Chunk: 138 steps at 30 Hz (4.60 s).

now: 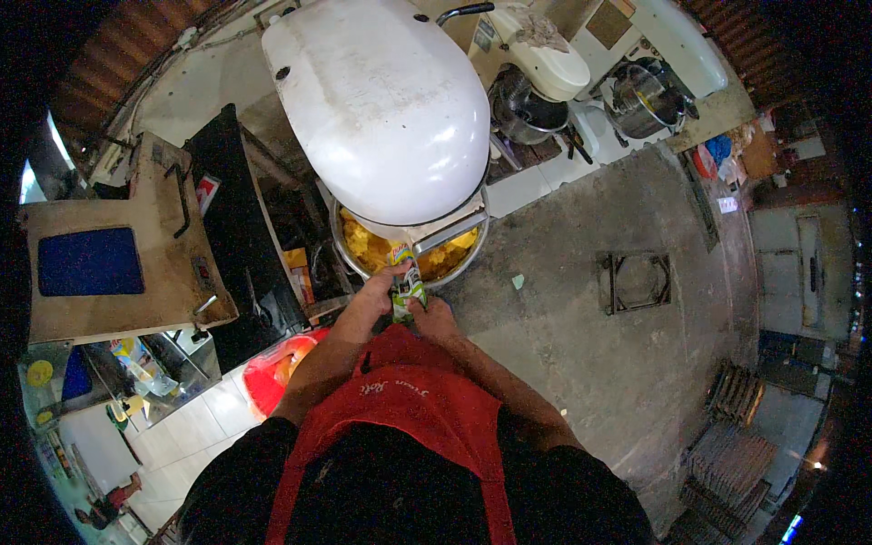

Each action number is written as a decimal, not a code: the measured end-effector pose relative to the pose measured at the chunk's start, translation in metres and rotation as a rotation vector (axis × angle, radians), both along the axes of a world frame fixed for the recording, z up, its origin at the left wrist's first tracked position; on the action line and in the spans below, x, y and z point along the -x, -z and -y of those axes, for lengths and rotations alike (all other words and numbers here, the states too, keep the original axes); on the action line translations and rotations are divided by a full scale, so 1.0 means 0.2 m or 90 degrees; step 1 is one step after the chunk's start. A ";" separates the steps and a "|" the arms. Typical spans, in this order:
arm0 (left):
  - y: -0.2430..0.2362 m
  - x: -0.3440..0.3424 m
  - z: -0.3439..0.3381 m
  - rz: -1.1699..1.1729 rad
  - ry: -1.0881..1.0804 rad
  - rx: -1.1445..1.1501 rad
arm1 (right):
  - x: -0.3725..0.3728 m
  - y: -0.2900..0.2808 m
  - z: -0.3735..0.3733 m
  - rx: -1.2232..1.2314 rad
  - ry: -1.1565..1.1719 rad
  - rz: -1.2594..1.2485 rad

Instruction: Cutting open ingredient packets and adding them to a large industrial mixer containing dough.

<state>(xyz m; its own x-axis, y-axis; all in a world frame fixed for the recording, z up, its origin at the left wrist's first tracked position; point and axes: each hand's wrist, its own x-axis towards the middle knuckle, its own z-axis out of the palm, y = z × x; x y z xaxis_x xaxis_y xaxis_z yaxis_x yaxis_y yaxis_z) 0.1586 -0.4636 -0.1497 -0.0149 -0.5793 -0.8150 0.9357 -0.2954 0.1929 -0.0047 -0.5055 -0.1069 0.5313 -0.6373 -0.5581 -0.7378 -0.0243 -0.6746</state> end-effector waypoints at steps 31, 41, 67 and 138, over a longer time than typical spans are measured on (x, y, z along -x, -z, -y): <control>0.02 0.25 -0.38 0.176 0.099 -0.063 | -0.03 0.13 -0.05 -0.610 0.201 0.232; -0.07 0.27 -0.37 0.094 0.115 -0.034 | -0.05 0.46 -0.03 -0.740 0.157 0.093; -0.02 0.31 -0.40 0.299 -0.073 0.109 | -0.32 0.78 0.14 -0.697 0.369 0.302; 0.09 0.32 -0.20 0.302 0.134 0.066 | 0.00 0.29 0.11 -0.234 -0.039 0.083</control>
<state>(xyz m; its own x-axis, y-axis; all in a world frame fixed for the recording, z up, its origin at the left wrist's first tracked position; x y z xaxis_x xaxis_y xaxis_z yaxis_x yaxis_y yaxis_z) 0.0948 -0.4244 -0.1685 0.2170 -0.6809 -0.6995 0.6613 -0.4246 0.6184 -0.0053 -0.5268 -0.1654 0.6440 -0.3731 -0.6679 -0.6494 0.1950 -0.7350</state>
